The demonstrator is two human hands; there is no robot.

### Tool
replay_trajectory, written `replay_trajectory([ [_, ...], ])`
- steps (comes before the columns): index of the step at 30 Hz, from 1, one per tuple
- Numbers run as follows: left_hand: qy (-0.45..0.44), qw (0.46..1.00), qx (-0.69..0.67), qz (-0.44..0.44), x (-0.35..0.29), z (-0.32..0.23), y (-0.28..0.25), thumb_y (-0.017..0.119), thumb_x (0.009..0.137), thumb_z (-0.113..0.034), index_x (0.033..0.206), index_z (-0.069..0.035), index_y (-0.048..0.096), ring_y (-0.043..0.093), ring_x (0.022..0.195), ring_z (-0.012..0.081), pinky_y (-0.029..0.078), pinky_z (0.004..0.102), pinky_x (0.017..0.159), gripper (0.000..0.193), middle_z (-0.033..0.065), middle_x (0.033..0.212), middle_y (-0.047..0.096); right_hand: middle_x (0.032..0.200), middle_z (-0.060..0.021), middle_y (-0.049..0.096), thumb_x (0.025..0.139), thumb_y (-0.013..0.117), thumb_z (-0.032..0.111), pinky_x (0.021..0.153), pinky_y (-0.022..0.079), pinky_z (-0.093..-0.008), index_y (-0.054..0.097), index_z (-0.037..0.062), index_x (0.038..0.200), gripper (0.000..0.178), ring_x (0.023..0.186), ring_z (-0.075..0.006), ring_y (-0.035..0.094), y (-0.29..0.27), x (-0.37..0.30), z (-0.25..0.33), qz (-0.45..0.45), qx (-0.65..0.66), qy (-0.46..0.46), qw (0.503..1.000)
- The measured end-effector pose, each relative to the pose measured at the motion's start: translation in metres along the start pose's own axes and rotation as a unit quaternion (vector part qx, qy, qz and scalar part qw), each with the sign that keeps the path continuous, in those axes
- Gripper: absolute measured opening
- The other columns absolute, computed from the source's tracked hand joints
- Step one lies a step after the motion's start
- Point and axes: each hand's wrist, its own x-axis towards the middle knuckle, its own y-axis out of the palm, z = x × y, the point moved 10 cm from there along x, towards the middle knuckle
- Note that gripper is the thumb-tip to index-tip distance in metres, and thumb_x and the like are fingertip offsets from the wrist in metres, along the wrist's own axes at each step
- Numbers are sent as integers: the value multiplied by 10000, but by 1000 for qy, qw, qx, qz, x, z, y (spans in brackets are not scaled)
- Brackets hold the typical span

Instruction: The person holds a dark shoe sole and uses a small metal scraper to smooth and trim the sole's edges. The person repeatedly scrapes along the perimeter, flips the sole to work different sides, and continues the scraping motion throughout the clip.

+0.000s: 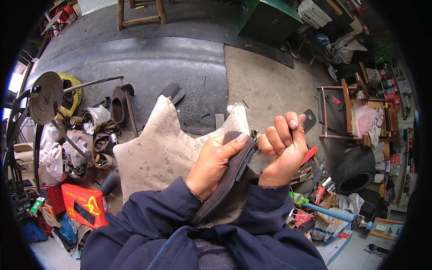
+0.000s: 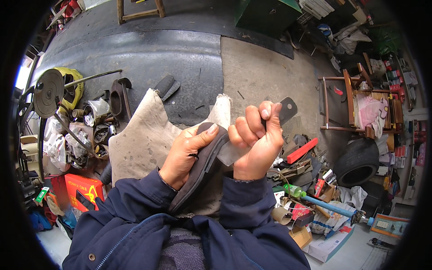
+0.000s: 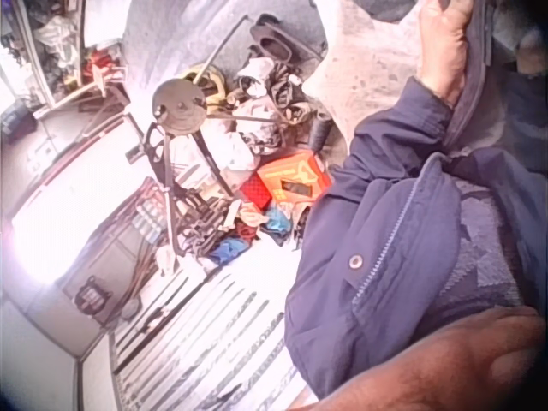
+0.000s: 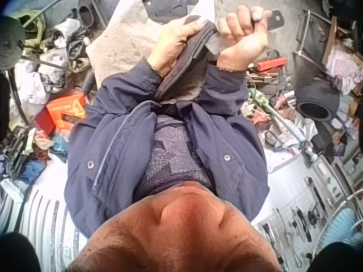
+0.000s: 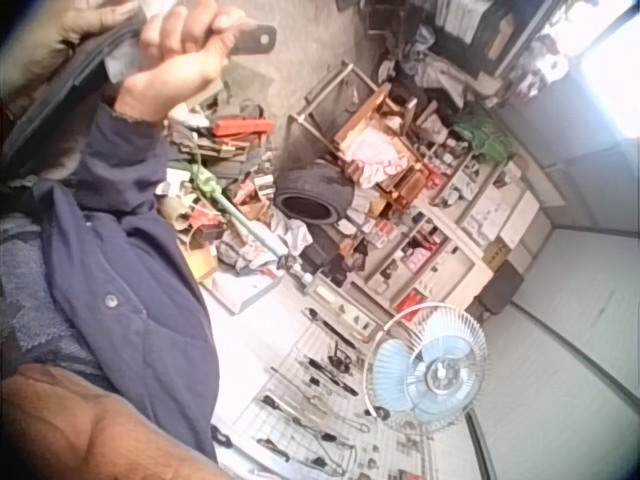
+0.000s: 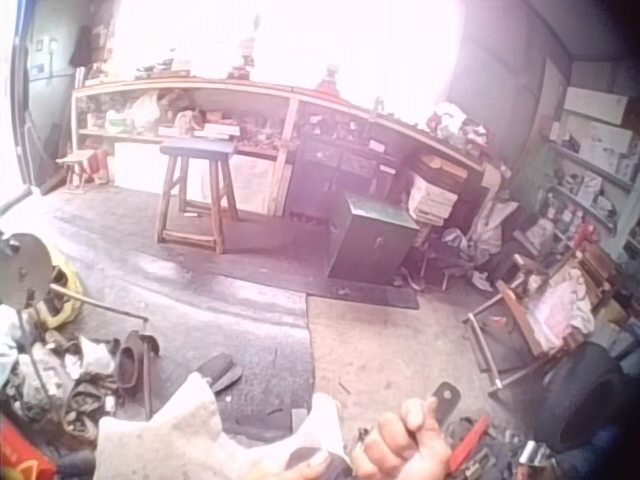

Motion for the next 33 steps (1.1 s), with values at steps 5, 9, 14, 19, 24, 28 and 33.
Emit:
replay_trajectory([
  [5, 7, 1000, 12, 10, 1, -1, 0, 628, 1013, -228, 1102, -17, 650, 676, 819, 89, 544, 236, 733, 229, 40, 979, 708, 613, 79, 256, 1085, 445, 426, 413, 198, -229, 438, 152, 861, 354, 457, -38, 188, 0, -3, -2, -10, -9, 6, 1000],
  [9, 0, 1000, 10, 13, 1, 1, 0, 628, 1014, -238, 1109, -19, 649, 673, 826, 89, 542, 239, 740, 239, 39, 985, 706, 610, 78, 256, 1085, 443, 430, 413, 198, -230, 433, 152, 861, 357, 455, -40, 184, 3, -7, -5, -7, -4, 14, 1000],
  [14, 3, 1000, 14, -10, 0, 0, -1, 632, 1014, -249, 1048, -21, 666, 648, 787, 70, 526, 234, 711, 233, 24, 934, 702, 608, 75, 253, 1086, 437, 435, 411, 199, -231, 431, 154, 867, 356, 454, -42, 175, 2, -12, -4, -16, -5, -2, 1000],
  [19, 4, 1000, 15, -21, -1, 0, -2, 633, 1014, -255, 1010, -25, 672, 633, 752, 60, 519, 233, 683, 233, 15, 895, 698, 606, 75, 257, 1110, 384, 380, 386, 219, -221, 442, 153, 868, 337, 443, -37, 186, 2, -19, -4, -11, 1, -18, 1000],
  [24, 5, 1000, 10, -23, -2, 0, -1, 640, 1011, -250, 1007, -27, 669, 630, 746, 59, 519, 231, 680, 224, 13, 888, 694, 605, 75, 250, 1085, 444, 432, 403, 200, -233, 426, 159, 865, 351, 449, -42, 169, -1, -23, -4, -24, 5, -15, 1000],
  [28, 10, 1000, 13, -25, -3, -1, -1, 644, 1009, -247, 1005, -28, 667, 629, 746, 58, 520, 231, 680, 221, 9, 887, 692, 603, 75, 253, 1086, 439, 432, 401, 196, -233, 426, 160, 865, 351, 446, -43, 166, -1, -26, -5, -23, 4, -14, 1000],
  [33, 8, 1000, 14, -16, -4, 0, -1, 641, 1010, -243, 1010, -29, 665, 626, 753, 55, 516, 227, 680, 216, 6, 890, 688, 603, 73, 255, 1090, 424, 433, 400, 193, -234, 423, 161, 864, 354, 447, -46, 164, 1, -29, -5, -18, -1, -12, 1000],
])
